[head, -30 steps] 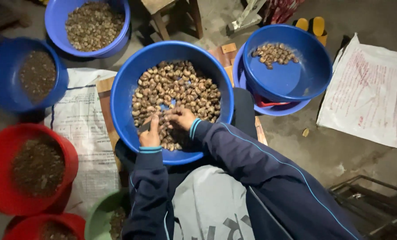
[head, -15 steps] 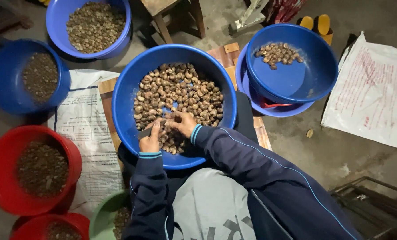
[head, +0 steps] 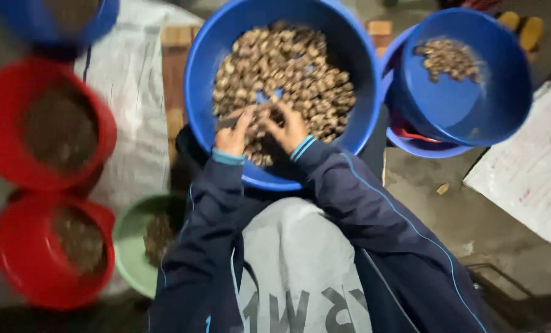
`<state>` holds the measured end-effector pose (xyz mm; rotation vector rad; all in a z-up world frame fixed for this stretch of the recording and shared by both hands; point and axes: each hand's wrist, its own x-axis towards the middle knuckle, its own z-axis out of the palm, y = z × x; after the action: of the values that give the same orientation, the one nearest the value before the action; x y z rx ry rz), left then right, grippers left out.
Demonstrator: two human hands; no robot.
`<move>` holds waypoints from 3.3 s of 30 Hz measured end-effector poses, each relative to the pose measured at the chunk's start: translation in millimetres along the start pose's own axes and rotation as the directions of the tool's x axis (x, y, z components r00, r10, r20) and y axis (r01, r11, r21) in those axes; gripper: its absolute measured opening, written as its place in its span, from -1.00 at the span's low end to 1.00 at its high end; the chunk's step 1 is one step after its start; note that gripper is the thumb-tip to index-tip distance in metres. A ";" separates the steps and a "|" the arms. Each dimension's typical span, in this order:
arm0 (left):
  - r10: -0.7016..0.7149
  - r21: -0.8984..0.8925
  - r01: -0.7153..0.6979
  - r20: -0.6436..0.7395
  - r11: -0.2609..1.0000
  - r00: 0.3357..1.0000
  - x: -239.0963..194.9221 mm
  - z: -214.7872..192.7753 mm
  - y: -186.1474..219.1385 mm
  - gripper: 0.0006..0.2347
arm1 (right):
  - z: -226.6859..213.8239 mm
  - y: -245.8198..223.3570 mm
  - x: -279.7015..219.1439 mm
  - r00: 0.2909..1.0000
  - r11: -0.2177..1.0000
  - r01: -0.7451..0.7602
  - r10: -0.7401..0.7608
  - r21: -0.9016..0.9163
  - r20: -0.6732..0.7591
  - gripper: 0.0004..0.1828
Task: The person sits with a large blue basin of cashew nuts on their lap and uses a small knife to peel the outer skin off individual nuts. They pick up a nut, scrape the skin away, and drop the peeled nut into a smaller blue basin to the right.
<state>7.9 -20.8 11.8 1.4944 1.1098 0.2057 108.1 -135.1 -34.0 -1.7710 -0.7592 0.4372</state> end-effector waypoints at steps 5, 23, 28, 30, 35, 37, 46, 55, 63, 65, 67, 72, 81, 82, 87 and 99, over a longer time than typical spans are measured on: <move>0.012 -0.091 -0.015 -0.030 0.996 0.999 3.2 0.5 -18.6 -0.50 | -0.2 4.9 -5.4 0.997 0.999 -0.039 0.039 -0.004 0.069 -0.66; 0.423 -0.386 -0.392 -0.005 0.835 0.906 6.7 -1.7 -34.4 -0.74 | -4.4 -6.1 -3.7 0.978 0.954 -0.203 0.187 0.220 0.093 -0.78; 0.537 -0.335 -0.498 0.026 0.800 0.843 5.6 -0.1 -32.6 -0.77 | 2.9 -36.2 -0.6 0.770 0.524 -0.564 0.613 0.639 0.177 -0.74; 0.480 -0.412 -0.415 0.063 0.811 0.875 1.9 -3.6 -25.7 -0.78 | -3.9 -47.3 3.2 0.757 0.357 -0.567 0.582 0.742 0.299 -0.79; 0.379 -0.545 -0.272 0.092 0.793 0.921 -3.1 10.5 -28.7 -0.80 | -8.0 -92.8 4.8 0.819 0.378 -0.489 0.509 0.786 0.264 -0.77; 0.375 -0.486 -0.283 0.101 0.827 0.921 1.3 13.4 -36.7 -0.80 | -6.3 -85.7 2.8 0.855 0.440 -0.418 0.485 0.795 0.181 -0.66; 0.455 -0.328 -0.462 -0.101 0.824 0.885 1.8 -9.3 -15.9 -0.78 | -121.5 -13.5 10.0 0.960 0.998 0.058 -0.058 -0.008 -0.273 -0.69; 0.186 -0.451 -0.174 -0.017 0.875 0.982 1.8 -7.7 -26.6 -0.73 | -340.4 183.6 -30.4 0.506 0.811 -0.401 0.584 0.426 -0.635 -0.66; 0.164 -0.468 -0.136 0.019 0.873 0.986 -1.1 -6.2 -16.8 -0.77 | -323.9 142.0 -38.1 0.258 0.576 -0.264 0.815 0.774 -0.519 -0.78; 0.169 -0.460 -0.139 0.025 0.877 0.985 -1.4 -7.0 -15.5 -0.77 | -297.4 105.1 -14.2 0.435 0.709 -0.246 0.690 0.661 -0.579 -0.64; 0.174 -0.450 -0.140 0.034 0.882 0.984 -1.3 -7.0 -15.1 -0.77 | -262.2 64.5 5.9 0.591 0.821 -0.195 0.535 0.536 -0.604 -0.40; 0.149 -0.550 -0.111 0.024 0.828 0.989 4.3 -7.0 -20.8 -0.70 | -129.0 -67.3 43.2 0.958 0.933 0.264 -0.283 -0.246 -0.048 -0.72; 0.168 -0.332 -0.141 0.055 0.933 0.984 9.3 -13.3 -30.2 -0.71 | 48.3 103.3 24.0 0.961 0.440 0.210 0.072 -0.873 0.267 -0.76; 0.183 -0.330 -0.149 0.074 0.932 0.980 12.2 -11.1 -32.7 -0.71 | 47.4 109.2 20.0 0.967 0.434 0.190 0.071 -0.881 0.244 -0.76; 0.151 -0.377 -0.119 0.055 0.918 0.987 11.6 -10.8 -33.3 -0.70 | 20.7 71.7 13.5 0.952 0.678 0.164 0.080 -0.717 0.294 -0.83; 0.286 -0.194 -0.284 -0.020 0.939 0.958 0.0 -8.0 -20.3 -0.72 | 5.7 37.3 14.7 0.856 0.603 -0.516 0.340 0.608 0.388 -0.56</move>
<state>-7.9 -18.6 -3.1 1.4723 0.8361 0.4955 125.5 -128.0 -69.9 -1.1506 -0.2229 1.1291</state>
